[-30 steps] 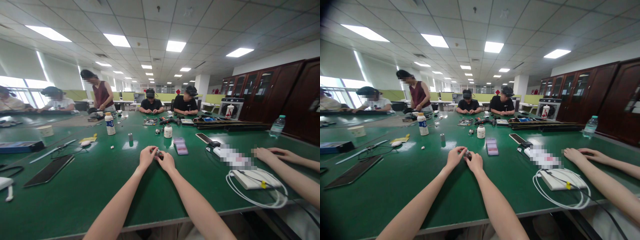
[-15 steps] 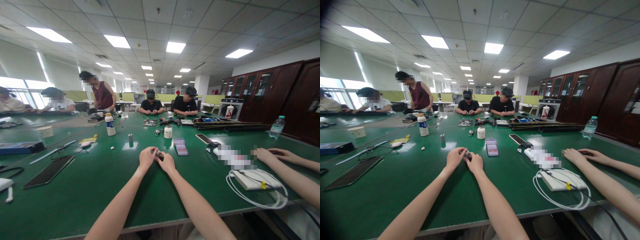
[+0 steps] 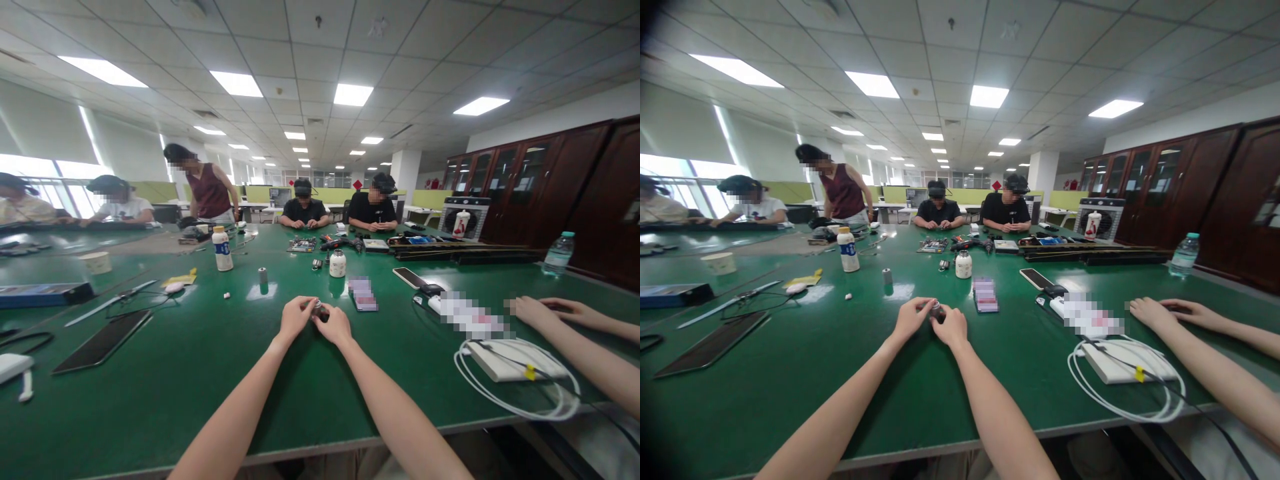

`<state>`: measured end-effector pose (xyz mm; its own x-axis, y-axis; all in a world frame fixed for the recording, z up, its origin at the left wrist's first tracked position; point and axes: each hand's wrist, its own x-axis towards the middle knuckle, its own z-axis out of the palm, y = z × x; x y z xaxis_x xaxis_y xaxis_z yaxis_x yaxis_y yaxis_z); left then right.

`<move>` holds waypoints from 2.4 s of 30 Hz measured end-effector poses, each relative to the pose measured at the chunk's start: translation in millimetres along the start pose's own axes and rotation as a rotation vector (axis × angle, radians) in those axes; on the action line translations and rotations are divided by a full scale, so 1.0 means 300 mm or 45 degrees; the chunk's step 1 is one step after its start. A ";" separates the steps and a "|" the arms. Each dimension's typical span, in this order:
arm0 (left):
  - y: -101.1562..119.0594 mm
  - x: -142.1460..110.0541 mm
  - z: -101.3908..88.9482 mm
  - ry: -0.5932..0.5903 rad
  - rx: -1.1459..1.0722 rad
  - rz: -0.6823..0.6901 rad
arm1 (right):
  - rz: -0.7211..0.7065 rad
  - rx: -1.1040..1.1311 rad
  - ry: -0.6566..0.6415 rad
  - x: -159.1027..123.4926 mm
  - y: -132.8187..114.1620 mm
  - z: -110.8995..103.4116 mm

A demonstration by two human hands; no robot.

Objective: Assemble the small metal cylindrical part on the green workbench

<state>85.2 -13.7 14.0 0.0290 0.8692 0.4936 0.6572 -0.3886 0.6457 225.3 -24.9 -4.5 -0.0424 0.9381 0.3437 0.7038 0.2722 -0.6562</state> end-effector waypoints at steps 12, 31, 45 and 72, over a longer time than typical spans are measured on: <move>-0.056 -0.023 0.013 -0.172 -0.071 -0.025 | -0.002 0.128 0.085 0.051 -0.047 -0.069; -0.066 -0.046 0.024 -0.143 0.083 -0.003 | 0.370 0.202 -0.455 0.079 0.193 -0.257; -0.044 -0.052 0.011 -0.122 -0.099 -0.076 | 0.315 0.248 -0.328 0.068 0.193 -0.239; -0.027 -0.051 -0.001 -0.241 -0.186 -0.103 | -0.279 0.343 0.032 0.060 0.000 -0.056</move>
<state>79.3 -24.0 1.4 0.1303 0.9357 0.3280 0.5479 -0.3437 0.7627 236.3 -11.8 13.0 -0.1520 0.8467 0.5099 0.4675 0.5162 -0.7177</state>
